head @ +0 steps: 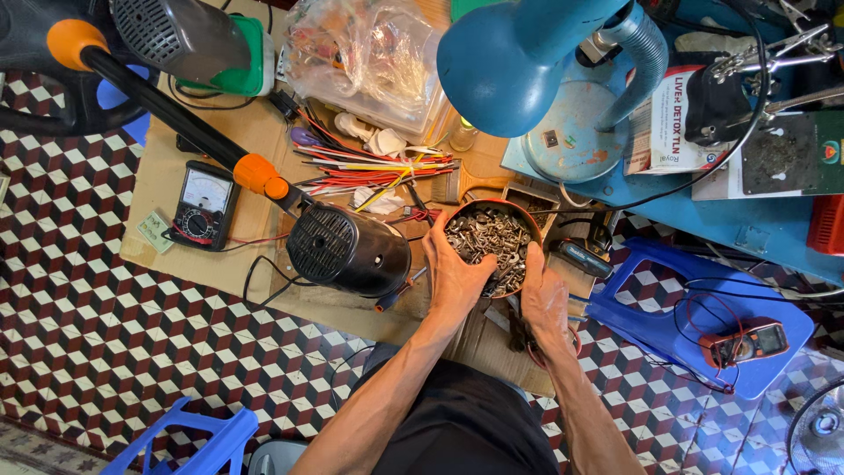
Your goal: The person selects screws from a container and uses a cordless drill to fasten them into a black cylindrical device. They also handle a multimeter and various wires on the cluttered workbench.
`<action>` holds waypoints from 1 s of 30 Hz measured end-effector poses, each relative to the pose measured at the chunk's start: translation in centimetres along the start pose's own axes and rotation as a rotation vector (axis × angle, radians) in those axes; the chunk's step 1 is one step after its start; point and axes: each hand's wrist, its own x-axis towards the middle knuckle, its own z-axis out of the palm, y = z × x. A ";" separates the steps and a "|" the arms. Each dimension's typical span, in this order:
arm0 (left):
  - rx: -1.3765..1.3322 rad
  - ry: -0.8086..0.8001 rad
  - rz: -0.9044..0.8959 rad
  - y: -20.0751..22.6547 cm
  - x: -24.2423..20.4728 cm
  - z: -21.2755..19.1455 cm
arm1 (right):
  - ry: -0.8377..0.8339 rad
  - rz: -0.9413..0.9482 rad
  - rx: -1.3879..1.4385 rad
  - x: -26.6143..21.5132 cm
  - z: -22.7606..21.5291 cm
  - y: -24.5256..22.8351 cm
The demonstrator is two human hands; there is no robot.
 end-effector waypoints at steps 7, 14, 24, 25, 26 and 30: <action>-0.088 0.096 -0.030 0.5 0.5 0.3 | 0.015 -0.091 -0.166 0.3 0.1 1.1; -0.056 0.126 0.005 0.3 1.1 0.6 | 0.101 -0.152 -0.152 -0.3 1.2 2.8; -0.030 0.116 0.010 -0.5 1.1 1.6 | 0.140 -0.117 -0.106 -0.6 0.9 3.2; -0.028 0.108 0.008 -0.4 1.0 1.6 | 0.127 -0.109 -0.092 -0.7 0.8 3.1; -0.026 0.101 0.006 -0.3 0.9 1.5 | 0.113 -0.101 -0.078 -0.8 0.7 3.1; -0.065 0.057 0.117 0.7 0.2 0.6 | 0.097 -0.119 -0.041 -0.5 0.6 3.8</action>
